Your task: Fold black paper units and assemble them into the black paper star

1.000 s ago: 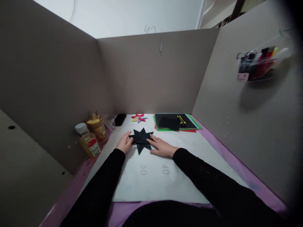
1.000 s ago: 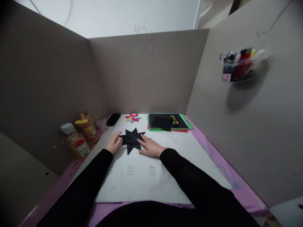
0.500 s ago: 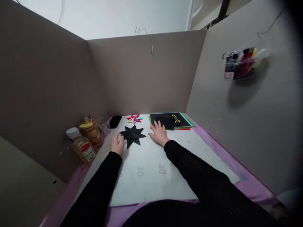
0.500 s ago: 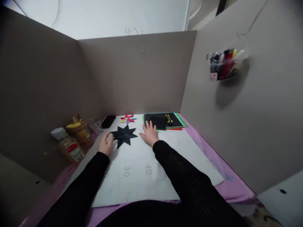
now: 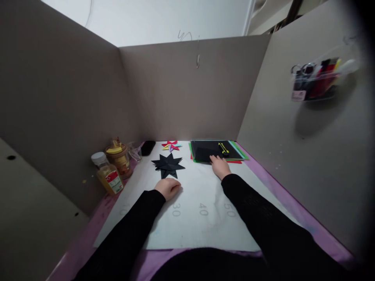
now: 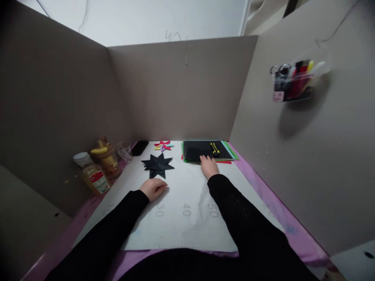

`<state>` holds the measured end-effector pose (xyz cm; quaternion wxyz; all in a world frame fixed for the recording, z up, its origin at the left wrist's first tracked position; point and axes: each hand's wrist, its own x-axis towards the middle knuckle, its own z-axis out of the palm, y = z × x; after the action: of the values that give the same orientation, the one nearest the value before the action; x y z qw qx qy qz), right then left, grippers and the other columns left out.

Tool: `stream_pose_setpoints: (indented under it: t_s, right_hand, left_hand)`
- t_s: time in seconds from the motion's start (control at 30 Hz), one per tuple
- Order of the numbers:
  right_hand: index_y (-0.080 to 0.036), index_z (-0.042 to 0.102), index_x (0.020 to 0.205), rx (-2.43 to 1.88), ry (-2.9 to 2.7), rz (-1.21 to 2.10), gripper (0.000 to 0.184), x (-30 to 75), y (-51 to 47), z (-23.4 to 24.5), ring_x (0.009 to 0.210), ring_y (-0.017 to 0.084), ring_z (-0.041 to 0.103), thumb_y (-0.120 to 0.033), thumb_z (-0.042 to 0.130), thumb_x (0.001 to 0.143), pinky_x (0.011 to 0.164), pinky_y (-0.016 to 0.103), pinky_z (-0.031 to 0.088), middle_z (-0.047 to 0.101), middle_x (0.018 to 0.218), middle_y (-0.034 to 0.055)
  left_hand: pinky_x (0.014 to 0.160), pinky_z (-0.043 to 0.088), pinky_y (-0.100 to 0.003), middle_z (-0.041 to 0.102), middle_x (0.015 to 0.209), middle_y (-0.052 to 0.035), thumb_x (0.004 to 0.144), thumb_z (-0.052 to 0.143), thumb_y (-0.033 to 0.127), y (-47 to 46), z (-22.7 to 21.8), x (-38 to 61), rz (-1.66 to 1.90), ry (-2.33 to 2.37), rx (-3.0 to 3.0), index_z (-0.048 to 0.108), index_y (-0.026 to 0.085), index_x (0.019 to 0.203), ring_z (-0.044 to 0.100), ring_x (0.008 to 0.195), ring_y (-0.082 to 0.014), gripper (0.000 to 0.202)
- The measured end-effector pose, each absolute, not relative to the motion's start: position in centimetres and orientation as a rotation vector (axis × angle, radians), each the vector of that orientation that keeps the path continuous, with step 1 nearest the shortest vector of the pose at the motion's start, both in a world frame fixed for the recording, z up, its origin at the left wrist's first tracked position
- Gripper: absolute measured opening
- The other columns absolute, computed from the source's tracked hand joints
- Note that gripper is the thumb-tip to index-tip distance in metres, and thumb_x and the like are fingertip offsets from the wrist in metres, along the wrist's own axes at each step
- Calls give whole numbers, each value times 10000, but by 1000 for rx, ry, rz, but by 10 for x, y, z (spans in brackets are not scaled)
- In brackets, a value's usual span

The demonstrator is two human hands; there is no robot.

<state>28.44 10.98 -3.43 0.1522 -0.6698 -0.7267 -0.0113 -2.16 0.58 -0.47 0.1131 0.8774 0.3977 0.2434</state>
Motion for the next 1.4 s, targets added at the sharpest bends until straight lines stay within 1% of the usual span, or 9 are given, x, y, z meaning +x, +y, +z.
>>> stream_pose_setpoints:
  t_s: [0.13,0.33,0.53,0.67,0.77,0.9,1.07,1.23,1.4]
  right_hand:
    - [-209,468,1295,-1821,-2154,16,430,277,74,-33,1141,250,513,-200,357,880,907,354,402,556,1248,107]
    - [-200,629,1065,-1265,-1718,474,320,264,37,-9,923,247,612,-365,486,831,827,375,467,676,1011,63]
    - [-140,606,959,-1048,-1201,1246,397,249,27,4,597,186,597,-487,548,773,461,305,506,671,777,69]
    - [-146,601,990,-1014,-1411,1610,353,247,15,1,592,161,607,-411,610,756,483,268,503,665,771,57]
    - [-189,484,1225,-915,-1486,1523,456,247,10,2,745,177,639,-352,550,805,642,293,520,675,901,60]
    - [-283,159,1422,-899,-1609,1177,683,250,8,7,988,206,601,-212,450,808,852,387,470,583,1194,75]
    - [-280,448,1307,-904,-2144,708,591,251,4,11,1363,258,159,-158,553,739,1075,437,229,85,1508,25]
    - [-289,636,1104,-637,-2438,760,321,239,-3,3,1323,217,288,-193,518,822,1058,456,278,512,1302,35]
    - [-259,524,1245,-664,-2251,699,434,236,-8,10,1245,204,414,-180,496,818,1032,435,333,555,1252,61]
  left_hand:
    - [920,392,-356,675,985,-71,731,610,270,3,1,-12,846,1053,2404,690,260,915,581,984,-244,201]
    - [1033,278,-437,649,1086,-82,665,687,305,12,-4,-8,941,1073,2189,697,257,881,504,1119,-286,221]
    - [745,503,-368,592,1156,-153,736,601,484,15,-2,-6,1145,1058,1311,553,179,1136,616,925,-234,505]
    - [623,519,-287,650,1024,-130,669,712,381,4,0,8,1102,928,1060,530,154,1112,650,768,-194,530]
    - [669,524,-288,680,897,-96,578,774,193,-1,-5,17,1163,1018,1034,579,125,965,648,759,-198,439]
    - [570,531,-299,670,771,-57,679,659,134,0,-8,13,1102,1088,863,574,142,977,639,628,-177,311]
    - [521,519,-234,649,701,-45,674,584,29,1,-3,-6,884,1050,710,570,149,981,628,548,-136,330]
    - [612,547,-339,664,753,-51,678,625,96,-1,0,-10,882,966,660,559,171,978,653,629,-182,316]
    - [636,536,-358,676,718,-76,633,608,54,2,1,-9,1024,1009,669,573,127,946,655,634,-210,324]
